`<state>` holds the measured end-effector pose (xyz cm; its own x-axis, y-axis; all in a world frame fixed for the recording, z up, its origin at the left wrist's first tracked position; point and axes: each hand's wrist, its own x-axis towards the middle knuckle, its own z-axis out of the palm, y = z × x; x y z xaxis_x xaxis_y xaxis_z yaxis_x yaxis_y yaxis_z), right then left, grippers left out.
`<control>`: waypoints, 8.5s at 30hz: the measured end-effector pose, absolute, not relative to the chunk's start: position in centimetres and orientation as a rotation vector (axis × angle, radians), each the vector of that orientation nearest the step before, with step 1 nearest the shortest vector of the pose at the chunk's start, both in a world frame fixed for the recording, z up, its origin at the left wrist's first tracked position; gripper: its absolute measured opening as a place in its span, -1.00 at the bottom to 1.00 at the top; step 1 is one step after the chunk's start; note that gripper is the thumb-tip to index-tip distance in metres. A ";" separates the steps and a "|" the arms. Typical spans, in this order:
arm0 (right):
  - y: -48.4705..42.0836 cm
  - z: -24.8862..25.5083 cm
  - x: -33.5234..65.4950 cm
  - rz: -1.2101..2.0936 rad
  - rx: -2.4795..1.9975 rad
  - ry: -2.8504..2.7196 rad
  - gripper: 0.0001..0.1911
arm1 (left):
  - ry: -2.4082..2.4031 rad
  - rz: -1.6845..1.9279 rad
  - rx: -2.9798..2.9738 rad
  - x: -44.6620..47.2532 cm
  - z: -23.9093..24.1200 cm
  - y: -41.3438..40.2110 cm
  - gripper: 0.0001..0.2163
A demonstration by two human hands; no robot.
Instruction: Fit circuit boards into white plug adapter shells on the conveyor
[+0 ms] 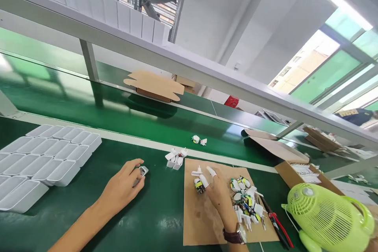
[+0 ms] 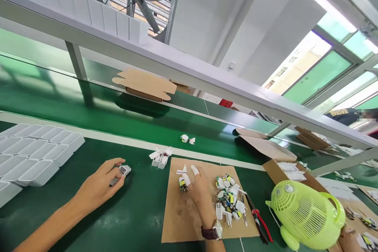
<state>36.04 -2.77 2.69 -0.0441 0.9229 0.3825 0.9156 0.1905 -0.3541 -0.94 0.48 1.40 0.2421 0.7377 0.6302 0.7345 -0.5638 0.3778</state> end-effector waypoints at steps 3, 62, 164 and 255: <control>1.1 3.3 37.1 -0.048 -1.654 -2.010 -0.57 | 1.421 1.211 2.310 0.2 0.3 2.2 -0.78; -3.7 4.7 23.8 0.398 -1.428 -2.483 -0.65 | 1.284 0.888 2.002 -1.0 0.2 0.7 -0.48; -3.0 3.6 21.3 0.102 -1.089 -2.202 -0.25 | 1.001 1.048 2.194 -0.7 -0.2 0.3 -0.30; -2.8 0.9 20.5 0.468 -1.215 -2.207 -0.65 | 1.241 1.266 1.637 0.3 -0.3 0.4 -0.69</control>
<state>20.46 -2.81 0.86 -0.4240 0.8501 0.3124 0.6501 0.5258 -0.5485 0.33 0.42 -0.31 0.0573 0.9586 0.2790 0.2601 -0.2841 0.9228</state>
